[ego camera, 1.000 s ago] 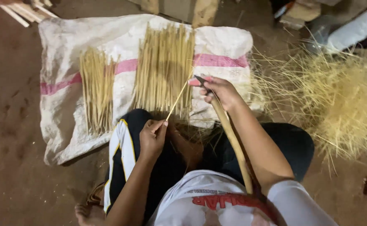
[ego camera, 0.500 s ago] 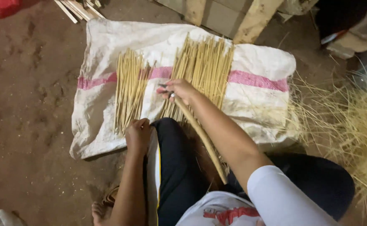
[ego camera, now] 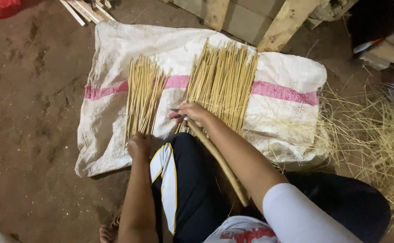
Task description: A person uses a small knife to shave thin wooden sticks, creating a pile of fine wood shavings.
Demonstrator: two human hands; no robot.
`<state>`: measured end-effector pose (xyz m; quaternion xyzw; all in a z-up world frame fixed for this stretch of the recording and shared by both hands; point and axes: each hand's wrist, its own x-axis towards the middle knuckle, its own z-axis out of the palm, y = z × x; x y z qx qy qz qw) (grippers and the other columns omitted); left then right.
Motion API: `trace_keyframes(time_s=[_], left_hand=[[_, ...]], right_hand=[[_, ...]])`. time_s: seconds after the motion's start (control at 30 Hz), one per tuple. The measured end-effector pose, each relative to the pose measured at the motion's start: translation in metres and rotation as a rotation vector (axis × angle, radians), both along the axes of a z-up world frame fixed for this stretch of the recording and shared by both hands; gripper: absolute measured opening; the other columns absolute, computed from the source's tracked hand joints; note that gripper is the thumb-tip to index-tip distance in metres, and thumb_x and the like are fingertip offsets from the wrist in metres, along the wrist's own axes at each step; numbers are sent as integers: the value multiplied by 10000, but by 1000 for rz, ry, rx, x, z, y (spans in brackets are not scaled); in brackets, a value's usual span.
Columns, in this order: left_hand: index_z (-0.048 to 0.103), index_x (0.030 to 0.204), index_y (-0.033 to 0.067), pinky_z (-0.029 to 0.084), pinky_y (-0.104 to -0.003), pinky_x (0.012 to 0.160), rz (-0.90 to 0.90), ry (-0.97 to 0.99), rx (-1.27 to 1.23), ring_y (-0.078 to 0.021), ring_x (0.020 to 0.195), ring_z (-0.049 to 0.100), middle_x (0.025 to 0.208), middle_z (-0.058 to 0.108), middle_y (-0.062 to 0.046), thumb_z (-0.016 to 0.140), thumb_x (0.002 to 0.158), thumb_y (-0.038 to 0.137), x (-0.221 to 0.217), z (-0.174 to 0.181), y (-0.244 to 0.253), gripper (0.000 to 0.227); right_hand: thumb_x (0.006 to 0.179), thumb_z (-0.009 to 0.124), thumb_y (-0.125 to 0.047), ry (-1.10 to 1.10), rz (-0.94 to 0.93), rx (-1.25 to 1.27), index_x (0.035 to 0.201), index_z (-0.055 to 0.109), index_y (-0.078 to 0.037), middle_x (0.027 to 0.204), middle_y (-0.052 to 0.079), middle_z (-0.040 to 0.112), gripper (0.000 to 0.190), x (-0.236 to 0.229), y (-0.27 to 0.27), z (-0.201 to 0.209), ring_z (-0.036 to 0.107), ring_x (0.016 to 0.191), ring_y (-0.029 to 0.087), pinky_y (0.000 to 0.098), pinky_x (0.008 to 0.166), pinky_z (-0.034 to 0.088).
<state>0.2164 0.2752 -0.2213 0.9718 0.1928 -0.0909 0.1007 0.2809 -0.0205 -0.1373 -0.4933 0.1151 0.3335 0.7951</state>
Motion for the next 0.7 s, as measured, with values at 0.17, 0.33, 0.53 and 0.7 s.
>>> trace_keyframes(time_s=[0.17, 0.33, 0.53, 0.7], left_hand=[[706, 1015, 97, 598, -562, 827, -77, -103, -46, -445, 970, 722, 962, 706, -178, 706, 854, 483, -7, 52, -42, 418], [741, 990, 103, 570, -606, 785, -277, -305, -401, -482, 947, 689, 911, 711, -216, 775, 830, 369, -15, 105, -163, 313], [608, 1209, -105, 616, -390, 732, -436, 275, -1515, -243, 882, 716, 974, 701, -165, 818, 795, 182, -145, 203, -357, 545], [675, 1103, -22, 640, -375, 566, -545, 594, -1491, -276, 717, 716, 903, 687, -160, 808, 831, 355, -222, 198, -466, 483]], right_hand=[[1010, 538, -45, -56, -92, 15, 1275, 617, 54, 1104, 169, 750, 294, -64, -106, 52, 657, 666, 78, 167, 440, 497], [1013, 555, -113, 36, -297, 201, 1322, 586, 14, 1042, 71, 693, 336, -153, -221, 50, 483, 651, -8, 70, 463, 356], [996, 599, -117, 42, -696, 230, 1156, 587, -56, 972, -19, 519, 172, -232, -326, 33, 521, 704, 10, 88, 515, 433], [1053, 517, -183, -72, -972, -15, 1141, 632, -21, 1011, 74, 708, 217, -252, -357, 74, 702, 811, 69, 136, 697, 570]])
